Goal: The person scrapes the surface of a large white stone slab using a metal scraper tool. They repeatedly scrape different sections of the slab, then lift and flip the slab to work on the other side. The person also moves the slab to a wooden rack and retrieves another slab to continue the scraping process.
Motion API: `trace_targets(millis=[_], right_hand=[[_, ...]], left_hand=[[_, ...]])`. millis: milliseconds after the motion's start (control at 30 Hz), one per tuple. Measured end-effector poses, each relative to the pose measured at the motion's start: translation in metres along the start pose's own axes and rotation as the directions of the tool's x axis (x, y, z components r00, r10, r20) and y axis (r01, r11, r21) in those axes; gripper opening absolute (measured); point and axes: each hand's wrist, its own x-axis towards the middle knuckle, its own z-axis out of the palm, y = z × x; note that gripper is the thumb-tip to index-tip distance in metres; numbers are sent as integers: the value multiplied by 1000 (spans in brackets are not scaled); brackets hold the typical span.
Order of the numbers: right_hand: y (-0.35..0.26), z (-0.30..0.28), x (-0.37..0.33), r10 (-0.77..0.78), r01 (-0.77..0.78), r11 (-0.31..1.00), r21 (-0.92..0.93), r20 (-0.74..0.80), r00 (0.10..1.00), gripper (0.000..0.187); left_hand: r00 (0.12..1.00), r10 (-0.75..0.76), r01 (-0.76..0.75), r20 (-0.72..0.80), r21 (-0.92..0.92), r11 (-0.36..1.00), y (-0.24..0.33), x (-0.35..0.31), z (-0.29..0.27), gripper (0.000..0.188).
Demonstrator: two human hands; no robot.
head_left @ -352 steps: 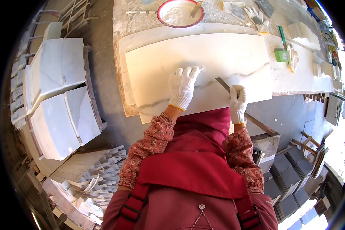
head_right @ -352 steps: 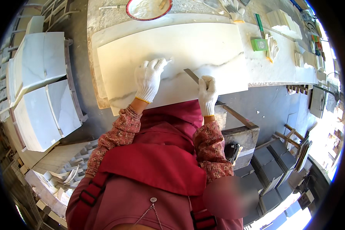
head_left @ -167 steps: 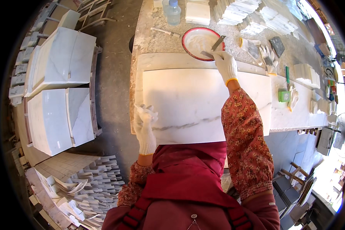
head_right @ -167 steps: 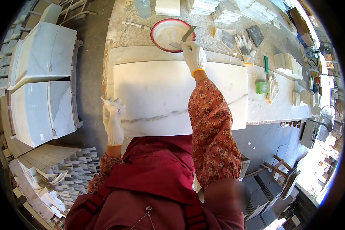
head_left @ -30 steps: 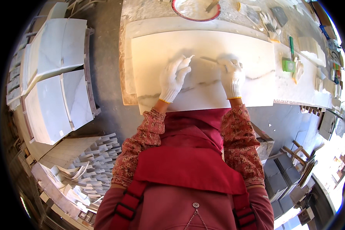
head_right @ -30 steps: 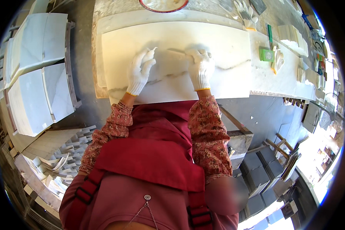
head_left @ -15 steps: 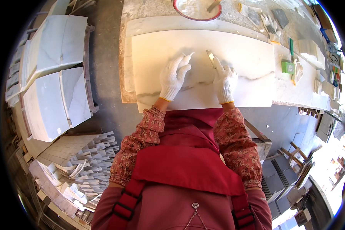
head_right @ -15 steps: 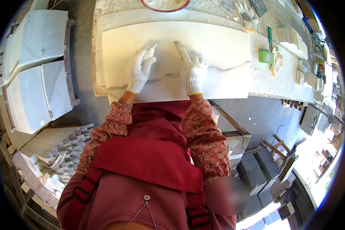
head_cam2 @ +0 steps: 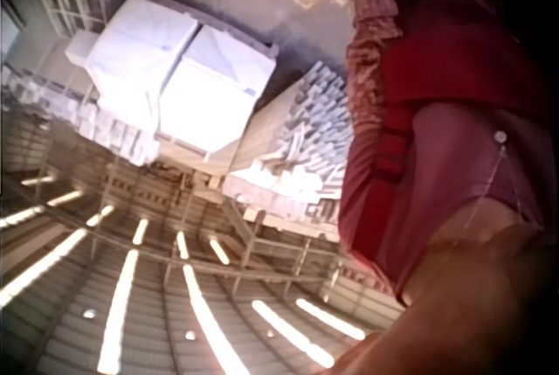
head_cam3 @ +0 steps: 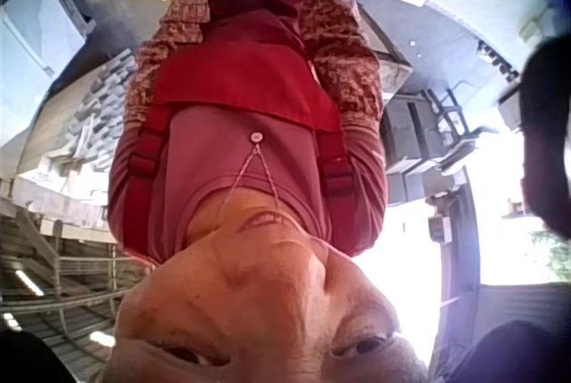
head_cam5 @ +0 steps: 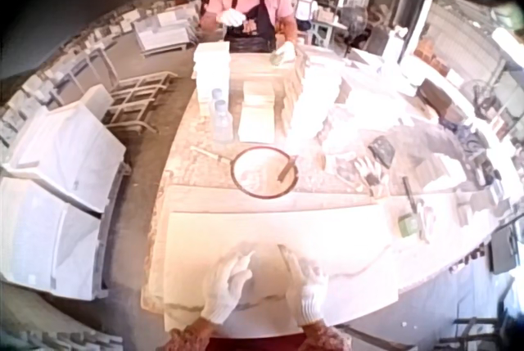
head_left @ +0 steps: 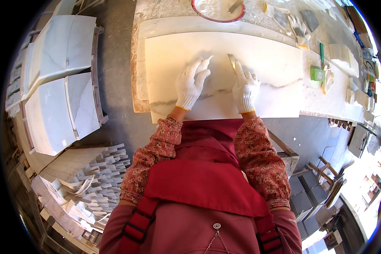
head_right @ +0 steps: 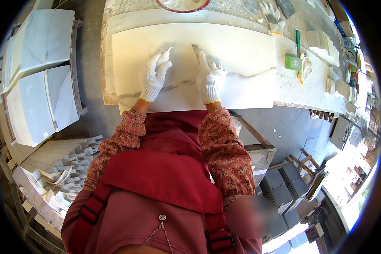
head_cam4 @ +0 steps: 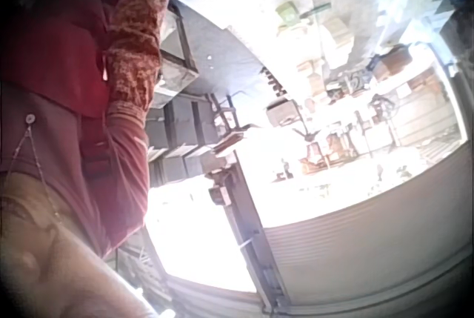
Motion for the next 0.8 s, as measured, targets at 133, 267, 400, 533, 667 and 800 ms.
trace_targets(millis=[133, 267, 400, 533, 667, 800], right_hand=[[2, -5, -4, -27, 27, 1000, 11, 6, 1000, 48], [9, -4, -11, -42, 35, 995, 91, 76, 996, 53], [5, -16, -39, -156, 136, 980, 143, 139, 978, 50], [8, -22, -13, -113, 95, 963, 252, 59, 992, 48], [3, -7, 7, -25, 29, 999, -34, 95, 995, 52], [-7, -4, -6, 31, -17, 994, -106, 129, 991, 55]], left_hand=[[1000, -15, 15, -22, 1, 1000, 0, 0, 1, 39], [999, -12, 11, -46, -15, 1000, -3, -2, 6, 40], [998, 4, -3, -70, 13, 1000, -5, -5, 6, 41], [997, -6, 4, -72, -17, 1000, -11, -7, 9, 42], [999, -38, 38, -37, 3, 999, -1, -3, 5, 41], [998, -20, 17, -68, -42, 999, -4, -4, 7, 40]])
